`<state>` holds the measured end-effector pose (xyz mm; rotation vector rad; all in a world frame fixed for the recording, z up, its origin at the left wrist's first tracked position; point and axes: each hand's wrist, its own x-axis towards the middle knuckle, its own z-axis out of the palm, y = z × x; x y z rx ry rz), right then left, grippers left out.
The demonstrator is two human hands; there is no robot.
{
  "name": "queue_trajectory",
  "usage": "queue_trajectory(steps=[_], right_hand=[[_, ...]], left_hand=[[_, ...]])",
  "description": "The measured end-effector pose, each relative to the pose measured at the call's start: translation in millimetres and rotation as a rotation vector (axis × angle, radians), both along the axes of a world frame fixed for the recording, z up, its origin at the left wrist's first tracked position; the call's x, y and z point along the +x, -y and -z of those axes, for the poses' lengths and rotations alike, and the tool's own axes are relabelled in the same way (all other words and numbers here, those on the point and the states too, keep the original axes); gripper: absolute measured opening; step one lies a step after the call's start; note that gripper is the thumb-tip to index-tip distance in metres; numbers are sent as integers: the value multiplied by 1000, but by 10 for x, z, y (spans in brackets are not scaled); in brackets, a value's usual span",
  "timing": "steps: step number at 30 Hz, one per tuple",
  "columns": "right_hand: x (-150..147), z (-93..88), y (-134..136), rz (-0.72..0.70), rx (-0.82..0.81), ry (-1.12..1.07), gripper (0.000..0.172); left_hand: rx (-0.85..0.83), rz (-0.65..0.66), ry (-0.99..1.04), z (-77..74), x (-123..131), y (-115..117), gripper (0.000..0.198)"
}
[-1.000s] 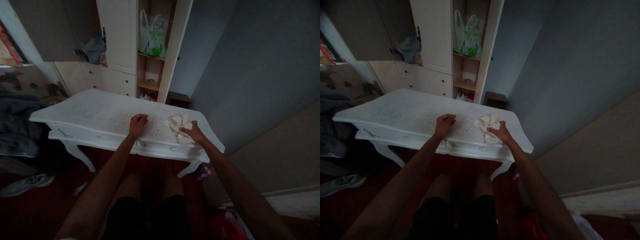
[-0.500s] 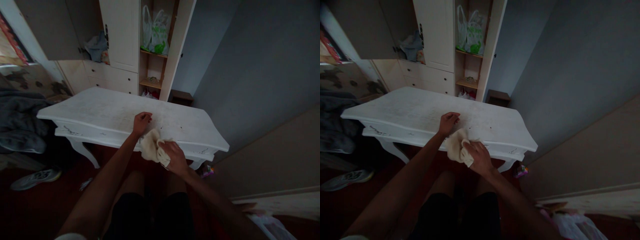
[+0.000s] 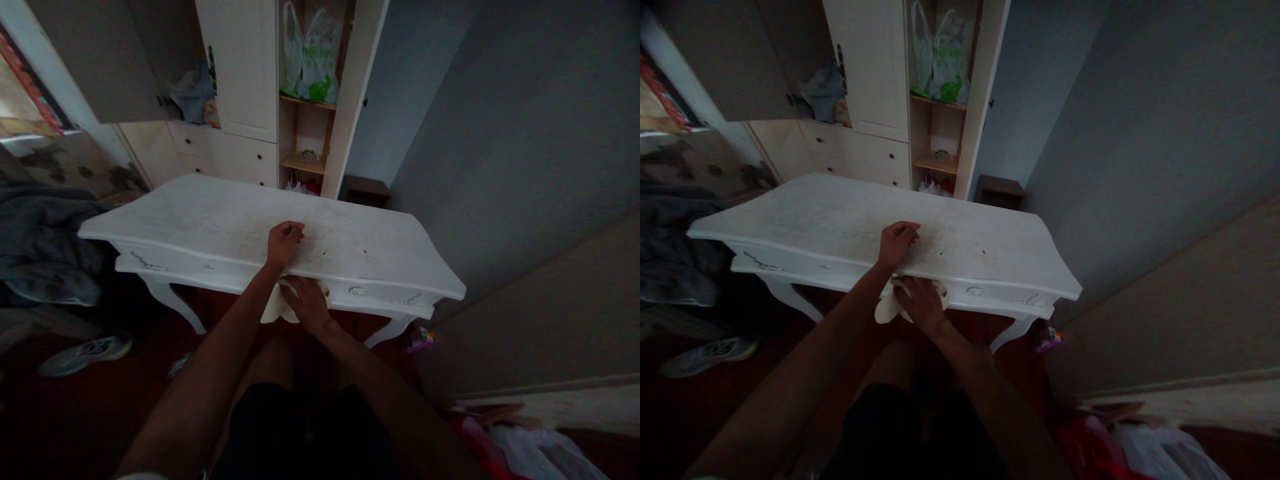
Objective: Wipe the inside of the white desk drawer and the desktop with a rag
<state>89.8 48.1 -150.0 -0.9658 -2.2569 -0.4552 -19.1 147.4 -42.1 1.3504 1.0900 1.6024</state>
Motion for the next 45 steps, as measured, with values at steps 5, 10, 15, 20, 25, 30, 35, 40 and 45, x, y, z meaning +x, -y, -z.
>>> queue_trajectory(steps=[5, 10, 15, 20, 25, 30, 35, 40, 45], right_hand=[[-269, 139, -124, -15, -28, 8, 24], [-98, 204, -97, -214, -72, 135, 26], [247, 321, 34, -222, -80, 177, 31], [723, 416, 174, -163, -130, 119, 40], [1289, 417, 278, -127, -76, 170, 38], [1705, 345, 377, -145, -53, 315, 31], [2206, 264, 553, -48, -45, 359, 38], [2794, 239, 813, 141, -78, 335, 55], [2920, 239, 918, 252, -118, 242, 65]], left_hand=[[11, -14, 6, -3, 8, 13, 20], [16, 11, 44, 4, 9, 13, 18], [-7, 13, 67, 13, 9, -4, 16], [-5, 13, 55, 7, 5, -1, 15], [0, -7, 51, -1, 11, 5, 15], [-3, -25, 49, -21, 24, 10, 14], [-12, -22, 55, -53, 28, 27, 14], [-5, -24, 72, -29, 26, -8, 16], [-6, -36, 55, -27, 26, -12, 17]])
